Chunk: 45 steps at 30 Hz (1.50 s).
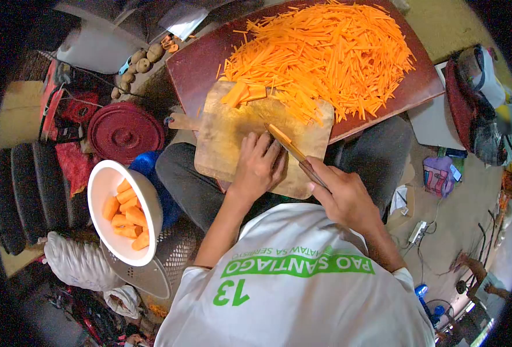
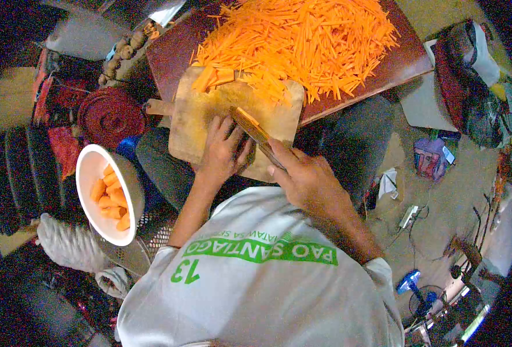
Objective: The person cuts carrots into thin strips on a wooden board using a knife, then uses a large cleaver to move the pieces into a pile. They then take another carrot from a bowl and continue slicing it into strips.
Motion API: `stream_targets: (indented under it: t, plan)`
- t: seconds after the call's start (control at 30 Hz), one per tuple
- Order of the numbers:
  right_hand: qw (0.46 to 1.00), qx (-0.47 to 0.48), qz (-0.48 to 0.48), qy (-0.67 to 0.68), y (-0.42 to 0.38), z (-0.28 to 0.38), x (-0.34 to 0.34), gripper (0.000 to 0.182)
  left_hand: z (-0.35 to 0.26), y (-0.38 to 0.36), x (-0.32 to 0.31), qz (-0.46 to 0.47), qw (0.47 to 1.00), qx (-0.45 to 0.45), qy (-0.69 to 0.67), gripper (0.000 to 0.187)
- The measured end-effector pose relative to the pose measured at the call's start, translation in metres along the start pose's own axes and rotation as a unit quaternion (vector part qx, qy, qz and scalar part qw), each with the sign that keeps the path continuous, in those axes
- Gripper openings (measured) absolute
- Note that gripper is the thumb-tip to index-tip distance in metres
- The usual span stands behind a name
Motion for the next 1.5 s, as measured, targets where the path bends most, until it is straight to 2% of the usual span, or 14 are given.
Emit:
stream_targets:
  t: [0.1, 0.3, 0.5, 0.8, 0.9, 1.0, 1.1, 1.2, 1.4, 1.5]
  plan:
    - [0.998, -0.014, 0.026, -0.047, -0.007, 0.002, -0.002, 0.055, 0.000, -0.002, 0.001, -0.003, 1.000, -0.014, 0.007, 0.036]
    - [0.998, 0.016, 0.010, -0.064, -0.007, 0.012, 0.001, 0.057, 0.003, -0.003, 0.003, 0.044, 0.999, 0.006, 0.014, 0.043]
    - [0.992, -0.016, 0.086, -0.089, -0.005, 0.019, 0.009, 0.057, 0.004, -0.002, 0.004, 0.012, 1.000, 0.006, 0.001, 0.044]
    - [0.989, -0.042, 0.123, -0.074, -0.002, 0.019, 0.011, 0.059, 0.009, -0.005, 0.003, 0.020, 1.000, 0.012, -0.007, 0.042]
    - [0.980, -0.069, 0.167, -0.081, 0.000, 0.026, 0.016, 0.058, 0.006, -0.003, 0.004, 0.025, 1.000, 0.019, -0.003, 0.042]
    - [0.984, -0.068, 0.150, -0.069, 0.003, 0.018, 0.008, 0.056, 0.009, -0.005, 0.000, 0.018, 1.000, 0.010, -0.006, 0.042]
    - [0.990, -0.025, 0.099, -0.096, 0.021, 0.010, -0.007, 0.054, 0.010, -0.007, -0.002, 0.027, 0.999, 0.003, 0.021, 0.041]
    - [0.992, -0.047, 0.083, -0.082, 0.035, 0.017, -0.007, 0.048, 0.005, -0.002, 0.004, 0.020, 1.000, 0.010, 0.002, 0.042]
    - [0.989, -0.047, 0.123, -0.060, 0.009, 0.019, 0.010, 0.052, 0.007, -0.008, -0.001, 0.000, 0.999, 0.034, -0.013, 0.041]
    - [0.991, -0.066, 0.108, -0.053, 0.008, 0.019, 0.005, 0.048, 0.010, -0.006, -0.002, 0.004, 0.999, 0.030, -0.014, 0.038]
Point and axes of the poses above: each hand's wrist, its own y-axis towards the middle knuckle, its own x-axis out of the back of the hand, z = x × y, the point moved 3 cm from there along y, towards the middle knuckle, and after that the axes turned 10 degrees about -y, right-handed, at the moved point
